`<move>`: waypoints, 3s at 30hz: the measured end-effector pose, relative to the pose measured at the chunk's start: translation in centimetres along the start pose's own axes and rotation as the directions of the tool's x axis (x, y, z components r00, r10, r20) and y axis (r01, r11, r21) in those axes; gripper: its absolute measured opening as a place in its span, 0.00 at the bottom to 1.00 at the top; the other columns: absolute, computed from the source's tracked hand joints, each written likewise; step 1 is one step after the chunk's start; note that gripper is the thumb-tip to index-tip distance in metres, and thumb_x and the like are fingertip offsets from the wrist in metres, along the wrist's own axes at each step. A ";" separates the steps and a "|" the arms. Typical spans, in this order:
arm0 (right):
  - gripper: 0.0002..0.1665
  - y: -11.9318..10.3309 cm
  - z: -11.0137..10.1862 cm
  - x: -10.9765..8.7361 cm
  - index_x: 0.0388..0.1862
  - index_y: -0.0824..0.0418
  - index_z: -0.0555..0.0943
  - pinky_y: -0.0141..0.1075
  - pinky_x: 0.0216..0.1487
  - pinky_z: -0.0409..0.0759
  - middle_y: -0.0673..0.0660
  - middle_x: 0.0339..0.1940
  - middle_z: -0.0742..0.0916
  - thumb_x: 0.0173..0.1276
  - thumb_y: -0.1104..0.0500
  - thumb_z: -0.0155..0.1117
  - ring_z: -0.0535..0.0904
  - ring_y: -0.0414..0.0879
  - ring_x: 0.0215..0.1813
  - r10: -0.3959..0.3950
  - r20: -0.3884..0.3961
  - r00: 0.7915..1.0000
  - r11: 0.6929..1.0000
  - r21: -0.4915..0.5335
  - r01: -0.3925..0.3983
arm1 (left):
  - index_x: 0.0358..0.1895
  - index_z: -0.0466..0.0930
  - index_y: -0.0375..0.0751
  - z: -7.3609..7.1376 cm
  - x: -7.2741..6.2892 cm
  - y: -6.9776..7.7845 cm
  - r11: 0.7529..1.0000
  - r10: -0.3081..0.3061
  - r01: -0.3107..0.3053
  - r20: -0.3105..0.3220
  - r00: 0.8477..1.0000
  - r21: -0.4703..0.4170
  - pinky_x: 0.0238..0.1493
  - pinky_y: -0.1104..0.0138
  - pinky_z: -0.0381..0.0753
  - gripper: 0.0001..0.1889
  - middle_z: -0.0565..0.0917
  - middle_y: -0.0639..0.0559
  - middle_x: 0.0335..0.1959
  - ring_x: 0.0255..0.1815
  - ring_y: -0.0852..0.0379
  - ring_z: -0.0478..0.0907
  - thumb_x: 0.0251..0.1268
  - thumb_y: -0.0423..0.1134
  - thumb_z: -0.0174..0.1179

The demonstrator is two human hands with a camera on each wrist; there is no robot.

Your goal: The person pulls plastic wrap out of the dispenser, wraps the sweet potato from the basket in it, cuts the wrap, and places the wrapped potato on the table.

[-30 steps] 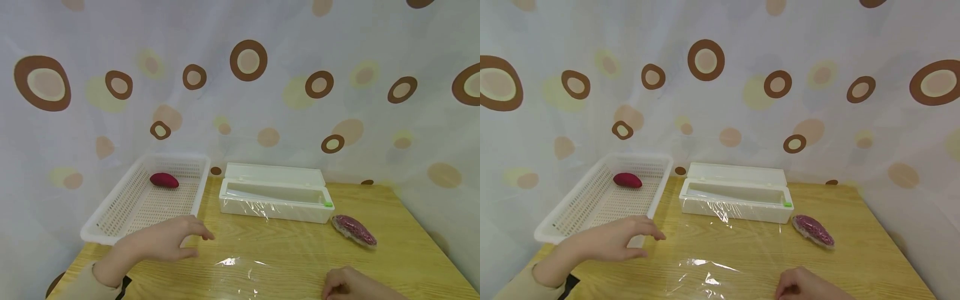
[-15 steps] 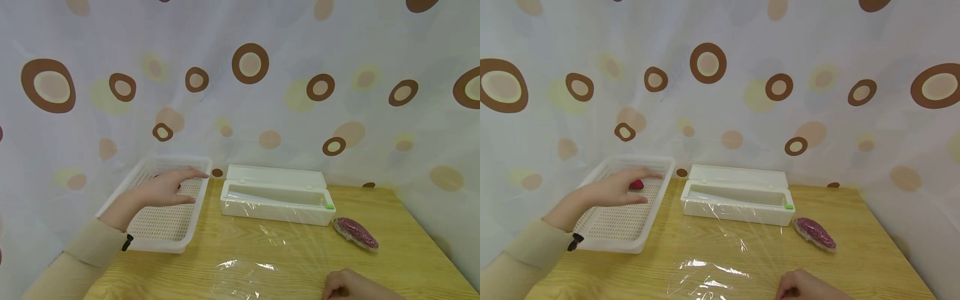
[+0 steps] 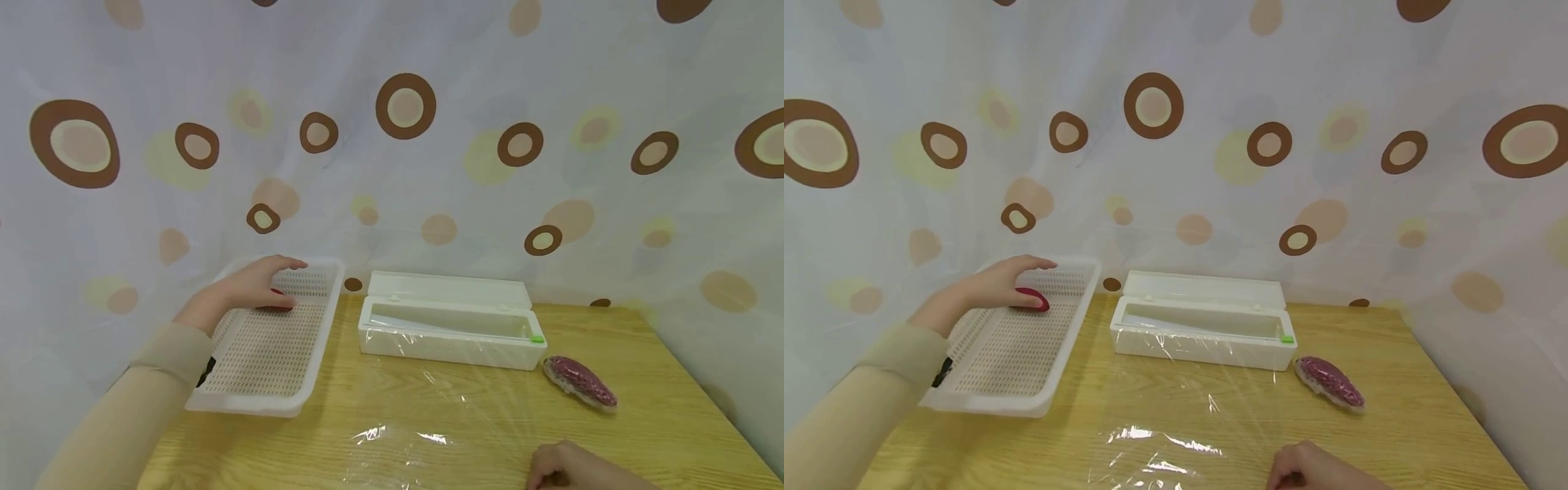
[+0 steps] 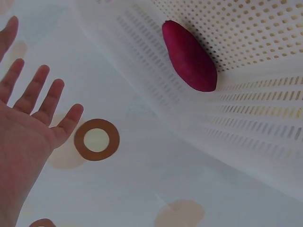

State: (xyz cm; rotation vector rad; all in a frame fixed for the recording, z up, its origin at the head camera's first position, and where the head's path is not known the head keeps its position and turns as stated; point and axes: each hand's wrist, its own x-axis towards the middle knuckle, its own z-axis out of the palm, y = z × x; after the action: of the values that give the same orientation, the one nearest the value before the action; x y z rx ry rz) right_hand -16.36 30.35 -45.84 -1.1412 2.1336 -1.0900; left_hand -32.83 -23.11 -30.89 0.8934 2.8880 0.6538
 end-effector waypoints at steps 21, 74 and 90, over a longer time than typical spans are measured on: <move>0.08 0.2 0.5 -0.1 0.36 0.53 0.84 0.27 0.33 0.77 0.42 0.34 0.83 0.65 0.64 0.59 0.76 0.29 0.36 -0.034 -0.002 0.999 0.998 0.052 0.034 | 0.69 0.61 0.40 2.4 2.2 -5.2 0.980 -0.161 0.161 -0.008 0.987 0.118 0.60 0.35 0.59 0.39 0.60 0.30 0.68 0.66 0.28 0.56 0.53 0.40 0.67; 0.09 0.1 0.4 0.3 0.33 0.53 0.84 0.26 0.32 0.75 0.41 0.31 0.82 0.66 0.63 0.58 0.74 0.27 0.36 -0.043 -0.009 0.999 0.999 -0.021 0.043 | 0.68 0.65 0.47 6.8 1.2 -8.2 0.891 -0.387 0.352 0.077 0.919 0.286 0.64 0.37 0.55 0.44 0.66 0.35 0.66 0.65 0.29 0.55 0.42 0.27 0.72; 0.08 0.5 0.8 0.2 0.32 0.52 0.84 0.25 0.32 0.74 0.40 0.31 0.82 0.64 0.63 0.59 0.73 0.26 0.36 -0.041 -0.023 0.999 0.998 -0.052 0.040 | 0.53 0.77 0.45 7.0 0.8 -8.7 0.878 -0.288 0.253 0.025 0.957 0.406 0.60 0.41 0.62 0.24 0.72 0.38 0.55 0.59 0.35 0.63 0.50 0.24 0.65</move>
State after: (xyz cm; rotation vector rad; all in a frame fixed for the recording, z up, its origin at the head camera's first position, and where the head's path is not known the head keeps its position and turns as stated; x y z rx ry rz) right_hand -16.15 30.06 -46.70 -1.2058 2.1768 -1.0774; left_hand -36.90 -26.48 -40.69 0.5013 3.0326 -0.0034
